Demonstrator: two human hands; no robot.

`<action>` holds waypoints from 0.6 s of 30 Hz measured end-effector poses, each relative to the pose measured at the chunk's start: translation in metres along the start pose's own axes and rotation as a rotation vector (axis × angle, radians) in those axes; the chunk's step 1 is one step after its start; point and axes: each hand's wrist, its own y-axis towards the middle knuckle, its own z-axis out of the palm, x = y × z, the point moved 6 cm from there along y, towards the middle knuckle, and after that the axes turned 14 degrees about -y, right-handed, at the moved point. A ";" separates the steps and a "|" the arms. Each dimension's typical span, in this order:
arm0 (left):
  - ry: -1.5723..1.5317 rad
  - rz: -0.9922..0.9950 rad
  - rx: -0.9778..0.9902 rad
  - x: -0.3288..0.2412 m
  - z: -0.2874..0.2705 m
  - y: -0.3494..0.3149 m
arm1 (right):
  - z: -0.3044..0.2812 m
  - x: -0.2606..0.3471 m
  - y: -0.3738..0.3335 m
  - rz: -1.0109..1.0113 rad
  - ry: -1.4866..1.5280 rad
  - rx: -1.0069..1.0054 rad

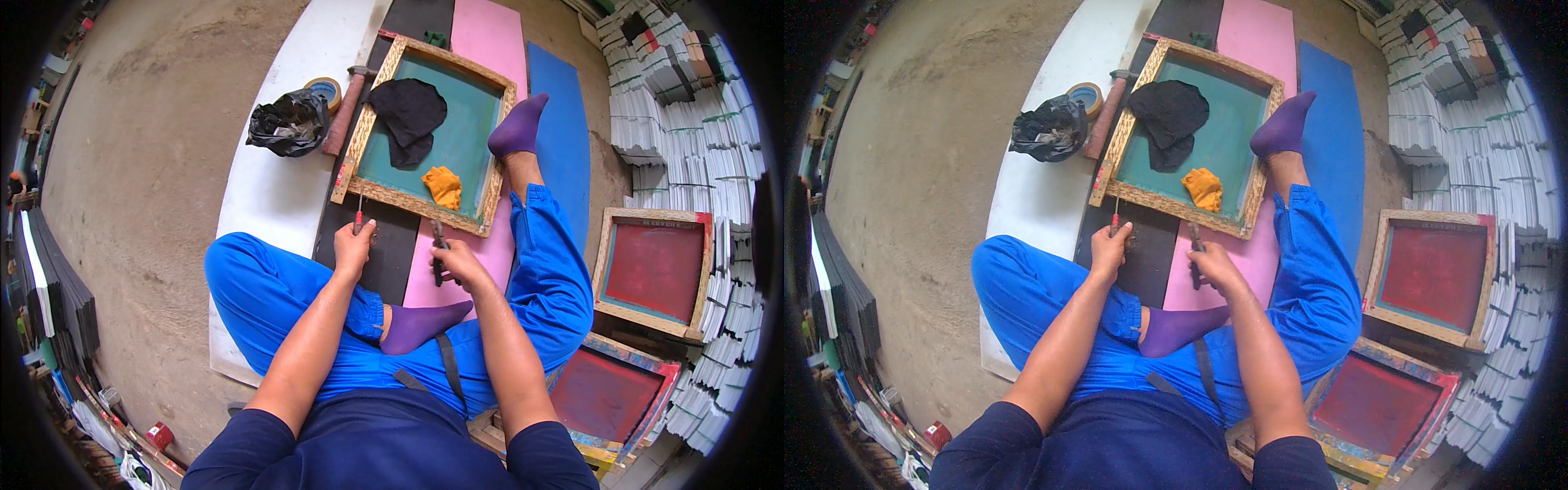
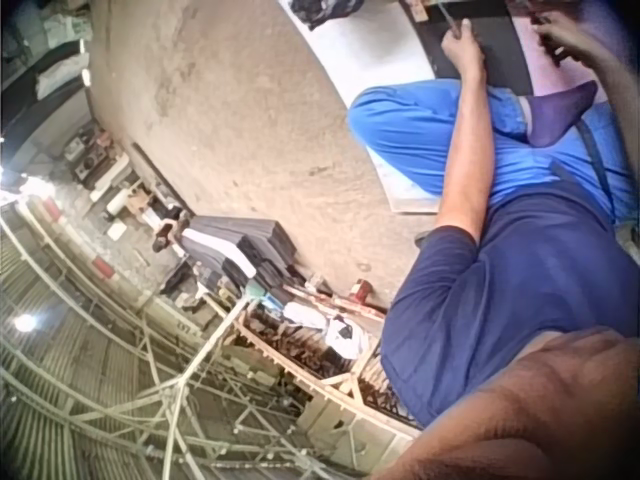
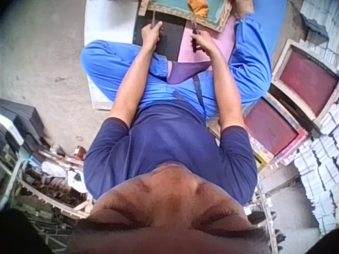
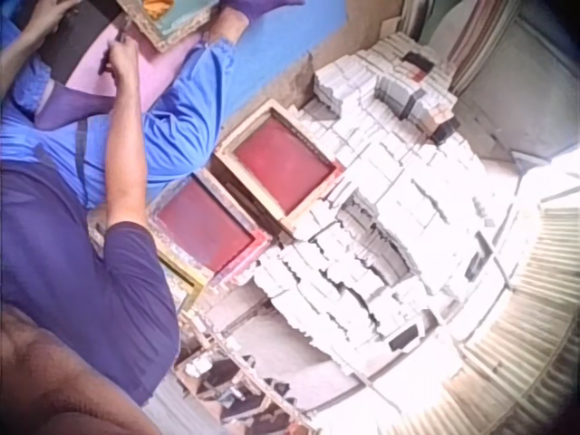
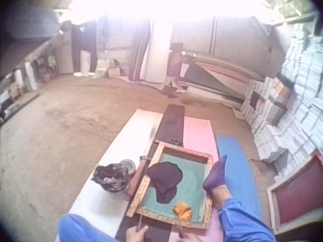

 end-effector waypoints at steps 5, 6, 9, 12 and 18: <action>0.003 -0.011 0.004 -0.001 0.005 0.001 | -0.032 -0.001 0.002 0.092 -0.051 -0.068; 0.001 -0.006 0.003 0.000 0.006 0.001 | -0.035 0.000 0.002 0.111 -0.060 -0.057; -0.004 0.000 -0.002 0.001 0.007 0.002 | -0.039 0.004 0.005 0.153 -0.110 -0.021; -0.017 -0.011 -0.007 0.002 0.006 0.003 | -0.042 0.013 0.002 0.168 -0.089 0.000; -0.041 -0.024 -0.002 0.003 0.009 0.007 | -0.046 0.019 0.004 0.133 -0.160 -0.030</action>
